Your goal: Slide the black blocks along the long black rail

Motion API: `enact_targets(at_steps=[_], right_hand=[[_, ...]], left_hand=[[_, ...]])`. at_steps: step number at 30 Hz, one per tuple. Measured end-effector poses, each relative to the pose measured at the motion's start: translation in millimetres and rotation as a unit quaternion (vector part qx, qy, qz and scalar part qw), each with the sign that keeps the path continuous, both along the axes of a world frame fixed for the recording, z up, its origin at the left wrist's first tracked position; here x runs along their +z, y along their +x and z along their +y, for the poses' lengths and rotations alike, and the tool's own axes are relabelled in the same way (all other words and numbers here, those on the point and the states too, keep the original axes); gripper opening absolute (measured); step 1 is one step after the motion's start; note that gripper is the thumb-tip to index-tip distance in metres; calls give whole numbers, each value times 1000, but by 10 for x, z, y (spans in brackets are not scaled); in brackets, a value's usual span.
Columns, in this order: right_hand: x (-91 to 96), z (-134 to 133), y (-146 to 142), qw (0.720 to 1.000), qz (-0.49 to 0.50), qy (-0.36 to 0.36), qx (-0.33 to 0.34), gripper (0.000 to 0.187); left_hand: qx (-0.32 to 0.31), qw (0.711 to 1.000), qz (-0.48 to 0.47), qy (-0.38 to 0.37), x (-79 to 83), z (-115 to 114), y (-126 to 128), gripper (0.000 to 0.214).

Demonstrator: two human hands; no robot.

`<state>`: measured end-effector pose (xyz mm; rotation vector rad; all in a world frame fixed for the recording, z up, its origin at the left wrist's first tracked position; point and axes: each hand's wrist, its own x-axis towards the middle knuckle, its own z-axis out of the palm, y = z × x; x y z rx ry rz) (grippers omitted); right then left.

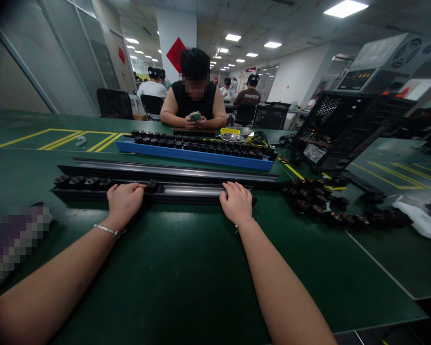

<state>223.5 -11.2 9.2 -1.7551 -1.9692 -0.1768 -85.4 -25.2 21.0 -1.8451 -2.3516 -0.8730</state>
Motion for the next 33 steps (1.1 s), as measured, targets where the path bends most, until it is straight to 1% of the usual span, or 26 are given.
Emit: enact_targets(at_steps=[8, 14, 21, 27, 33], right_hand=[[13, -4, -5, 1000, 2, -5, -2, 40], [17, -9, -12, 1000, 1, -9, -3, 39], [6, -7, -9, 1000, -4, -2, -5, 39], [6, -7, -8, 1000, 4, -2, -3, 39], [16, -12, -15, 1000, 5, -7, -5, 39]], left_hand=[[-1, 1000, 4, -3, -13, 18, -18, 41], [-18, 999, 34, 0, -2, 11, 10, 39], [-16, 999, 47, -8, 11, 7, 36, 38], [-52, 998, 43, -11, 15, 0, 80, 38], [-62, 997, 50, -18, 43, -13, 98, 39]])
